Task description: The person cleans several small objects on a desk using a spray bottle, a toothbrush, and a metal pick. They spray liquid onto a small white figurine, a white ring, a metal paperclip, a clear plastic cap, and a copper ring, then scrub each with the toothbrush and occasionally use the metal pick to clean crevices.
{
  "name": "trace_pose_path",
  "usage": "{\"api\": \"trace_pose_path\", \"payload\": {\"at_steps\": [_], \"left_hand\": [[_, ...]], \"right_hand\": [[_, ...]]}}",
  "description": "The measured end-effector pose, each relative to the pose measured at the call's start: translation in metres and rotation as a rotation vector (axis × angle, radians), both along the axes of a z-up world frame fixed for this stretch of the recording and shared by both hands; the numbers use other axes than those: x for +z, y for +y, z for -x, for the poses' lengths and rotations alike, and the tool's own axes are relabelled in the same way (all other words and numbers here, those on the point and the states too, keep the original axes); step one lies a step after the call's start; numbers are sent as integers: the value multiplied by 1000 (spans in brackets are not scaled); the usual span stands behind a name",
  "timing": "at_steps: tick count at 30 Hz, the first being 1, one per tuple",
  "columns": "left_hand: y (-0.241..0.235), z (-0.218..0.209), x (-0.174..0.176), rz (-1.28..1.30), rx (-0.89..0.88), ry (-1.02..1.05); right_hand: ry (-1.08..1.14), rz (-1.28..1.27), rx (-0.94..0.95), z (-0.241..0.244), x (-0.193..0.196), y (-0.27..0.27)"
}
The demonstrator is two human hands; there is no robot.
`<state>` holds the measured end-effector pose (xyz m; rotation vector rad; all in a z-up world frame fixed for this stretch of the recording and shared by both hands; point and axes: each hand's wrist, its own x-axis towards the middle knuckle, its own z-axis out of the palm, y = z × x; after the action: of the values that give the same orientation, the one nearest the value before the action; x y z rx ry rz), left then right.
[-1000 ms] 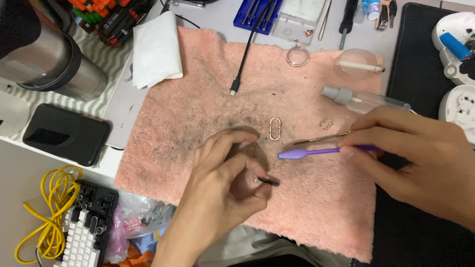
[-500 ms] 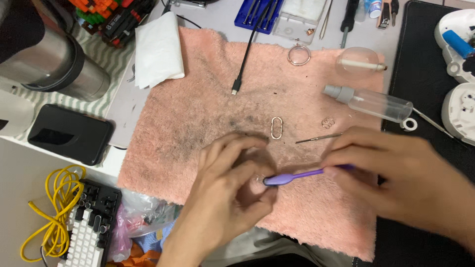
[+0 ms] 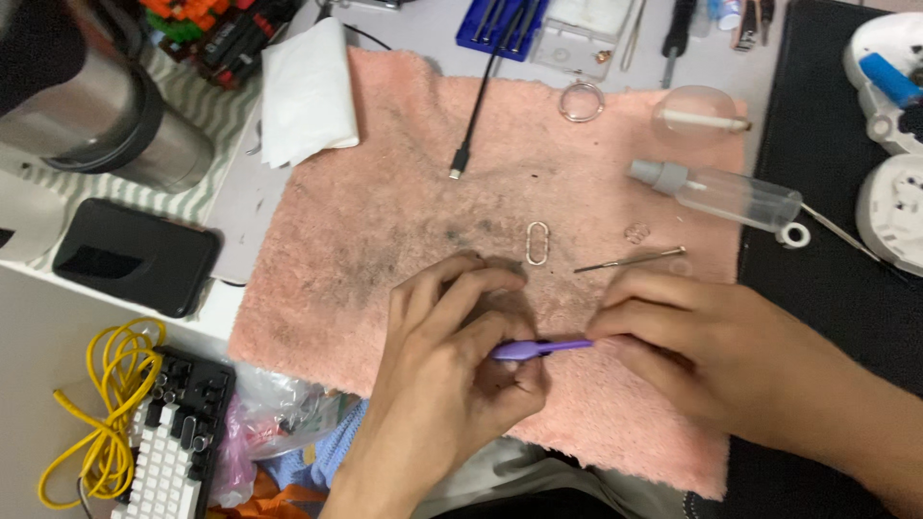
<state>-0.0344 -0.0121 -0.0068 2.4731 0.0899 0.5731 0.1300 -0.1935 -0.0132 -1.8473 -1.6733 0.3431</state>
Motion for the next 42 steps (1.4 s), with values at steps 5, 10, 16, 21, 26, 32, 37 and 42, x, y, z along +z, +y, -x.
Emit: {"api": "trace_pose_path", "payload": {"at_steps": [5,10,16,21,26,32,37,42], "left_hand": [[-2,-1,-3,-26,9,-19],[-3,0,-4,-43,14,-52],[-4,-2,-2,-111,16,-42],[4,-2,4,-102,-80,-1],[8,-12,14,-172,-108,-12],[-27,-66,23,-93,-247,-75],[-68,-130,5,-232,-382,-206],[-70,-142,-2,-271,-395,-160]], "right_hand": [[-38,130,4,-36,8,-23],[7,12,1,-19,12,-11],[-21,224,-5,-41,18,-33],[-69,22,-199,-48,45,-50],[-120,-22,-278,-82,54,-75],[-145,-29,-580,-87,80,-80],[-169,-42,-509,-96,68,-83],[-193,-48,-632,-107,60,-93]]}}
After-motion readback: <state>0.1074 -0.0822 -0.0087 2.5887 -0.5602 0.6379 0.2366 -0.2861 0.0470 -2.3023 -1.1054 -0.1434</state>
